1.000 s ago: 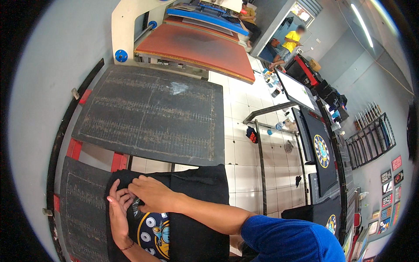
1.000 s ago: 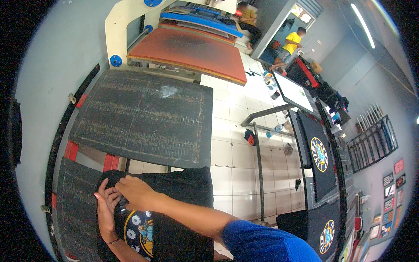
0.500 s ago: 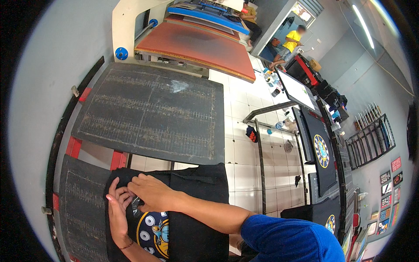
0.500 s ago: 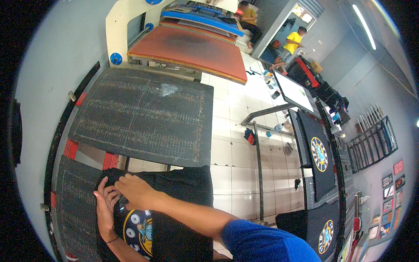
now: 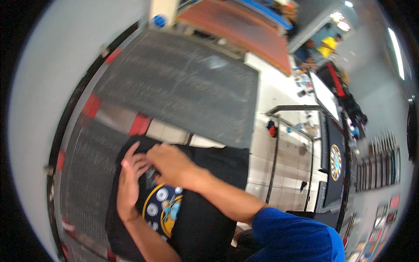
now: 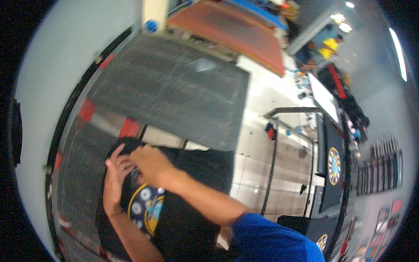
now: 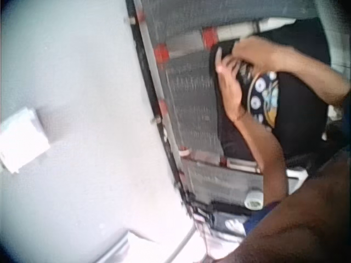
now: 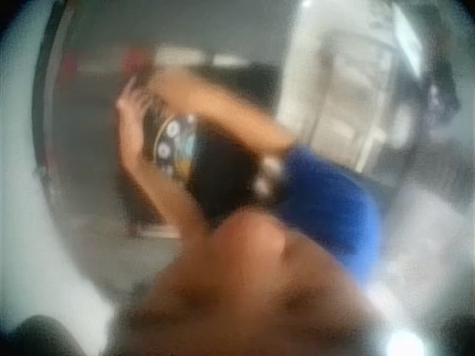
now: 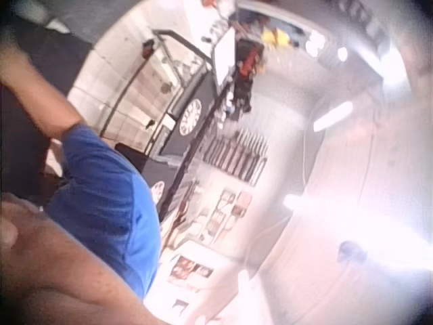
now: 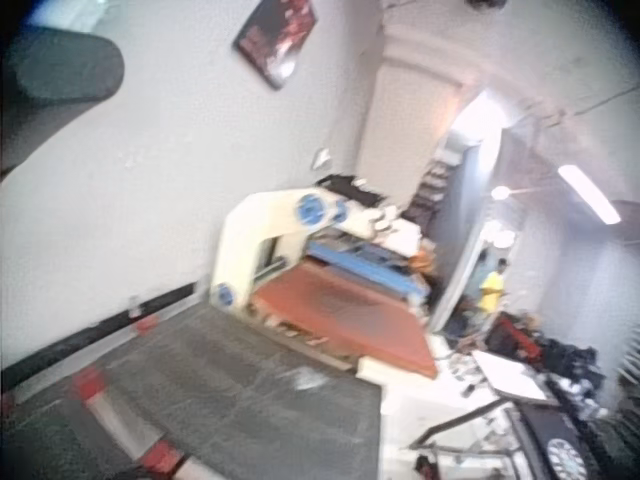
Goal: The person folds black t-shirts on printing pallets, applies clear tape to the graphic areas to remove lint or debris, and hangs a white face mask on a wall hook.
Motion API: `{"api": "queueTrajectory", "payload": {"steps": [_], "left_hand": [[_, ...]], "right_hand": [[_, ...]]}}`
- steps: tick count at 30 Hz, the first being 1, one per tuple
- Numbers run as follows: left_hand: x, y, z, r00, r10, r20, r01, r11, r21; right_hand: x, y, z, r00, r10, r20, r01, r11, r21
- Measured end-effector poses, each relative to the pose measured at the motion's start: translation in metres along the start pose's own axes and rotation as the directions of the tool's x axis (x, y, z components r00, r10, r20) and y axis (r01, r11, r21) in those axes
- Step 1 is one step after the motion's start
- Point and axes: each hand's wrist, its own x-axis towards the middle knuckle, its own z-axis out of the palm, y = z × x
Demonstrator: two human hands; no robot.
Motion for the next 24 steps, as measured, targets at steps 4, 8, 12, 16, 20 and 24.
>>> {"api": "queueTrajectory", "payload": {"steps": [4,8,12,16,20,24], "left_hand": [[0.013,0.004,0.017,0.997,-0.026,0.074,0.024,0.999,0.038],[0.004,0.007,0.007,0.999,-0.013,0.041,0.011,0.999,0.04],[-0.004,0.005,0.0,1.0,-0.023,0.022,0.021,0.998,0.058],[0.004,0.004,0.007,0.999,-0.013,0.029,0.011,0.999,0.051],[0.01,0.004,0.014,0.998,0.006,0.055,-0.01,0.998,0.062],[0.008,-0.005,0.004,0.999,0.017,0.031,-0.017,1.0,-0.012]], "right_hand": [[-0.013,0.023,-0.012,0.998,-0.054,-0.04,0.059,0.99,0.127],[-0.007,0.014,-0.018,0.995,-0.093,0.034,0.085,0.978,0.19],[-0.005,-0.006,-0.01,0.998,-0.053,0.019,0.05,0.991,0.124],[-0.005,0.005,-0.001,0.995,-0.06,-0.082,0.068,0.993,0.092],[-0.007,0.02,-0.001,0.989,-0.1,-0.109,0.106,0.993,0.053],[-0.003,0.014,0.002,0.99,-0.093,-0.104,0.097,0.994,0.04]]}}
